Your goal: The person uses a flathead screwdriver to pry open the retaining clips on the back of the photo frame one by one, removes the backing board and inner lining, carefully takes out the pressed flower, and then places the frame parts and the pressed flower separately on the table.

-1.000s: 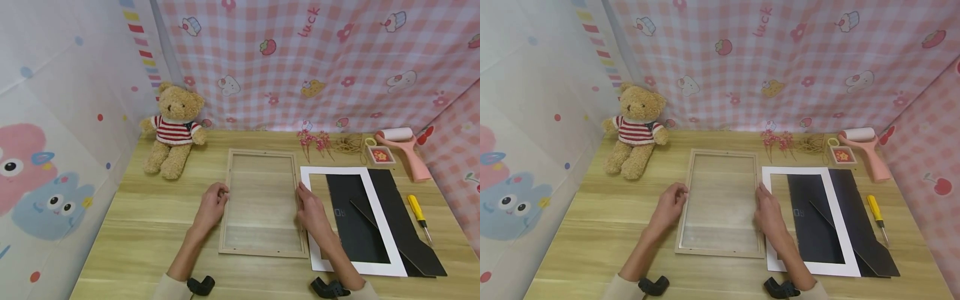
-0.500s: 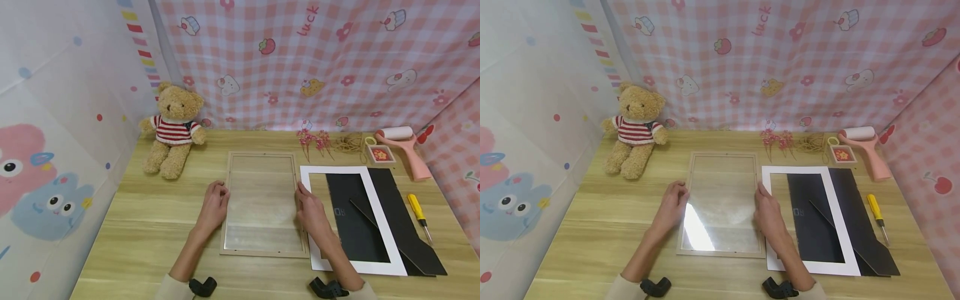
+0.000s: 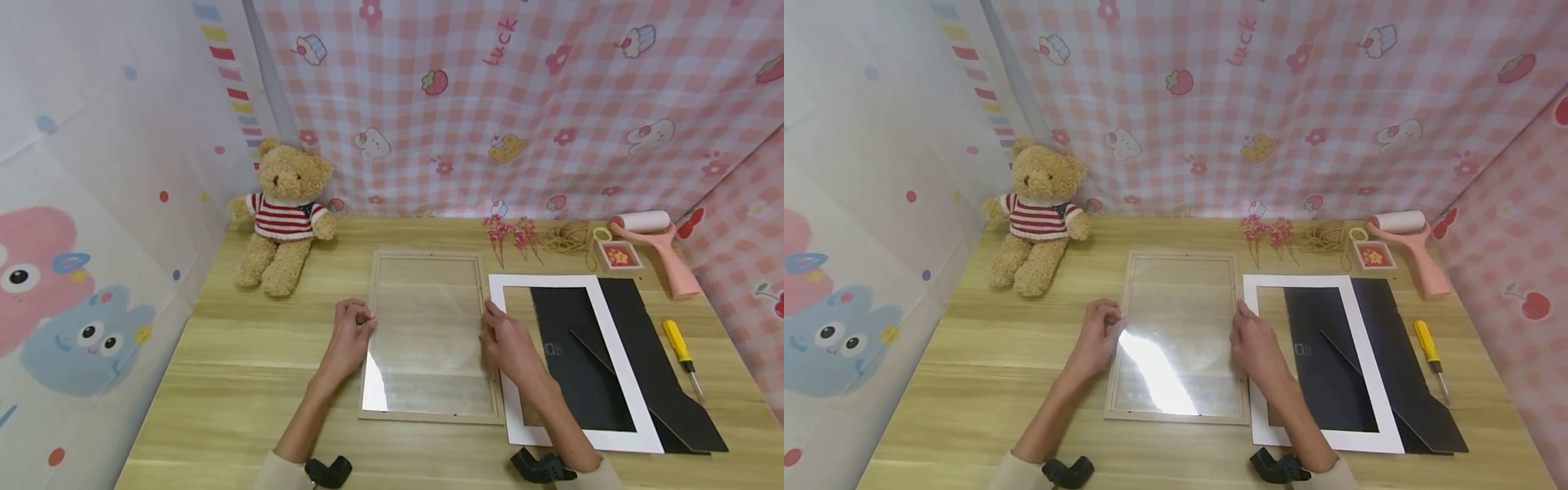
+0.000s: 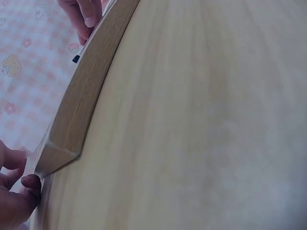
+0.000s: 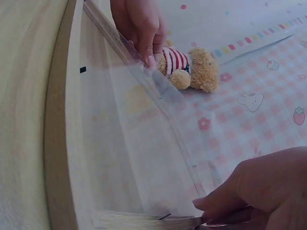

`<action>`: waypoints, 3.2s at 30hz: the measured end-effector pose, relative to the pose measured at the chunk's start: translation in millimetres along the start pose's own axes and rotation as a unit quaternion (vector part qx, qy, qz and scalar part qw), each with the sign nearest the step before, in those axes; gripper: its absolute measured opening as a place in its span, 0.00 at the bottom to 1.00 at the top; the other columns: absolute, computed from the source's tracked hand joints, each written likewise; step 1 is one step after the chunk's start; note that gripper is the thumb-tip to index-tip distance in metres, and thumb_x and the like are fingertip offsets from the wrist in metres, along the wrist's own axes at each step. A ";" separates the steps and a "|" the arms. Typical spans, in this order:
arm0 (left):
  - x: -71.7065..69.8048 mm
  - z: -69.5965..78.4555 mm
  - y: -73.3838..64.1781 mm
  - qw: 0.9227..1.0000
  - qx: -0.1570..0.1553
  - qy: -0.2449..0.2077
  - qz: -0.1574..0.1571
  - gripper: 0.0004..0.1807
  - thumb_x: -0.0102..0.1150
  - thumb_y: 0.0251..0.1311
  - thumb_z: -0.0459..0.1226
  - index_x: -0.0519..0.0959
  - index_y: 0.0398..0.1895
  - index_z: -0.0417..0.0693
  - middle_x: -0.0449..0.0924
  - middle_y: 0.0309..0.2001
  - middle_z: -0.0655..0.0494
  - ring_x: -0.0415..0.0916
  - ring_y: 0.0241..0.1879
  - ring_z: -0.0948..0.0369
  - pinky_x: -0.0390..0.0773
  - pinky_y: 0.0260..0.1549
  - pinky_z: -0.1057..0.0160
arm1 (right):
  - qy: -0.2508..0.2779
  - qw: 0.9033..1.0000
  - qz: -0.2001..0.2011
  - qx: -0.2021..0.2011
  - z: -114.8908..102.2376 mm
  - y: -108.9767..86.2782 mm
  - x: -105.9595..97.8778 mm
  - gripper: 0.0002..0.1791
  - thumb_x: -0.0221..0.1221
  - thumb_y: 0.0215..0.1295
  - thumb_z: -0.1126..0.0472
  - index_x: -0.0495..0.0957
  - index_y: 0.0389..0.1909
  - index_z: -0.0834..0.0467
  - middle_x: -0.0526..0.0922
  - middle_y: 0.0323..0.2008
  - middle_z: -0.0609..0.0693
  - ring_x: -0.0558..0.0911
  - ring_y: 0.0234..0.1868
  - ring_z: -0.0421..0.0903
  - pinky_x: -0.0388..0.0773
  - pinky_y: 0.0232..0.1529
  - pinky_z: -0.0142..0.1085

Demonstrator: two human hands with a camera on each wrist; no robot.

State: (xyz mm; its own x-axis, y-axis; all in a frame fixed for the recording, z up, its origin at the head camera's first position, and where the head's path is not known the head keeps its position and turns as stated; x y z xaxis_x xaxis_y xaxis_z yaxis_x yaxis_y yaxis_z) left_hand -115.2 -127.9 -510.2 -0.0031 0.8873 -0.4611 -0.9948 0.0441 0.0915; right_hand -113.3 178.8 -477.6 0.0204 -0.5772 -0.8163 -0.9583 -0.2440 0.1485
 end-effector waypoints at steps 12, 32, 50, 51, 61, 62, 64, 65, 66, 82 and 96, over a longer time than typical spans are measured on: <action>-2.6 -3.3 -2.7 0.998 0.010 -0.063 0.028 0.03 0.59 0.74 0.22 0.75 0.43 0.32 0.70 0.57 0.34 0.72 0.48 0.53 0.70 0.47 0.71 | 0.068 0.996 0.007 0.055 -3.8 0.2 -4.8 0.18 0.65 0.76 0.70 0.83 0.60 0.77 0.83 0.55 0.72 0.81 0.57 0.68 0.80 0.56 0.58; -17.5 31.2 -26.5 0.999 -0.042 0.013 0.030 0.24 0.44 0.83 0.27 0.68 0.75 0.19 0.87 0.59 0.31 0.90 0.56 0.39 0.80 0.66 0.40 | 0.148 0.988 -0.016 0.032 -17.2 -6.7 -10.8 0.27 0.57 0.78 0.77 0.70 0.75 0.75 0.83 0.35 0.53 0.74 0.32 0.36 0.71 0.33 0.30; -91.3 32.3 -76.3 0.996 -0.066 0.044 0.038 0.25 0.50 0.85 0.31 0.69 0.77 0.24 0.81 0.67 0.30 0.85 0.63 0.38 0.83 0.58 0.70 | 0.258 0.956 -0.114 -0.079 -73.4 -17.8 4.3 0.26 0.54 0.81 0.76 0.65 0.75 0.81 0.92 0.43 0.58 0.86 0.35 0.47 0.86 0.36 0.35; -96.0 31.8 -79.0 0.996 -0.068 0.050 0.039 0.25 0.50 0.85 0.31 0.69 0.77 0.24 0.80 0.68 0.29 0.85 0.63 0.38 0.83 0.58 0.71 | 0.260 0.953 -0.126 -0.085 -77.4 -18.0 5.0 0.27 0.54 0.81 0.76 0.64 0.76 0.82 0.92 0.44 0.59 0.86 0.36 0.47 0.86 0.37 0.35; -145.7 20.2 -104.3 0.975 -0.176 0.131 0.020 0.31 0.47 0.87 0.37 0.58 0.83 0.27 0.68 0.77 0.30 0.74 0.73 0.38 0.76 0.59 0.80 | 0.250 0.934 -0.228 -0.118 -121.9 -13.1 34.7 0.31 0.51 0.84 0.74 0.55 0.80 0.82 0.92 0.51 0.62 0.90 0.39 0.50 0.85 0.40 0.29; -150.0 18.3 -107.1 0.973 -0.181 0.139 0.022 0.31 0.47 0.87 0.37 0.58 0.83 0.26 0.68 0.77 0.30 0.74 0.73 0.38 0.75 0.58 0.81 | 0.249 0.932 -0.234 -0.122 -125.3 -13.3 38.4 0.32 0.52 0.83 0.73 0.54 0.80 0.82 0.92 0.51 0.61 0.90 0.39 0.49 0.84 0.39 0.28; -157.7 13.7 -111.5 0.969 -0.189 0.158 0.023 0.32 0.46 0.88 0.39 0.58 0.83 0.26 0.68 0.76 0.29 0.74 0.72 0.36 0.80 0.57 0.77 | 0.250 0.928 -0.249 -0.118 -131.7 -13.3 46.4 0.32 0.52 0.84 0.73 0.54 0.81 0.81 0.93 0.50 0.60 0.90 0.40 0.45 0.82 0.38 0.26; -161.2 11.4 -113.3 0.967 -0.191 0.168 0.023 0.32 0.46 0.88 0.39 0.58 0.83 0.25 0.69 0.75 0.28 0.75 0.71 0.36 0.83 0.58 0.71 | 0.251 0.926 -0.256 -0.117 -135.0 -12.9 50.1 0.33 0.52 0.84 0.73 0.54 0.81 0.80 0.93 0.50 0.60 0.89 0.39 0.43 0.81 0.37 0.25; -164.5 8.9 -114.8 0.965 -0.194 0.177 0.024 0.32 0.46 0.88 0.40 0.58 0.83 0.25 0.69 0.75 0.28 0.75 0.71 0.35 0.85 0.58 0.64 | 0.255 0.923 -0.264 -0.113 -138.2 -12.6 54.0 0.33 0.52 0.84 0.72 0.53 0.81 0.79 0.93 0.48 0.59 0.88 0.37 0.40 0.81 0.37 0.25; -201.9 -45.0 -133.2 0.933 -0.294 0.200 0.062 0.33 0.41 0.88 0.45 0.58 0.85 0.33 0.62 0.79 0.33 0.65 0.77 0.31 0.65 0.79 0.43 | 0.292 0.887 -0.349 -0.078 -172.7 2.0 109.2 0.35 0.56 0.85 0.66 0.55 0.83 0.74 0.94 0.42 0.52 0.85 0.37 0.29 0.79 0.38 0.21; -232.8 -129.5 -136.1 0.939 -0.202 0.251 0.123 0.30 0.47 0.86 0.51 0.75 0.77 0.40 0.76 0.66 0.84 0.68 0.62 0.90 0.63 0.75 0.76 | 0.274 0.883 -0.375 -0.069 -195.3 22.5 135.2 0.17 0.52 0.85 0.70 0.78 0.65 0.73 0.93 0.38 0.51 0.84 0.30 0.31 0.83 0.34 0.24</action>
State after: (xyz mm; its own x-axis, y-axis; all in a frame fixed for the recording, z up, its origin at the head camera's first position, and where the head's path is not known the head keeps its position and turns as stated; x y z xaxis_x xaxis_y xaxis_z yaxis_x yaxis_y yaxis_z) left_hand 7.8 -399.9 -529.6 -0.1852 0.5153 -0.8367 -0.9144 -0.4022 -0.0453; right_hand -76.4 -56.9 -475.7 0.8056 -0.4937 -0.3276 -0.5734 -0.7889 -0.2211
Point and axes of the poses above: each hand's wrist, its own y-axis towards the middle knuckle, its own x-axis out of the palm, z = x × y, the point moved 2 cm from there along y, towards the middle knuckle
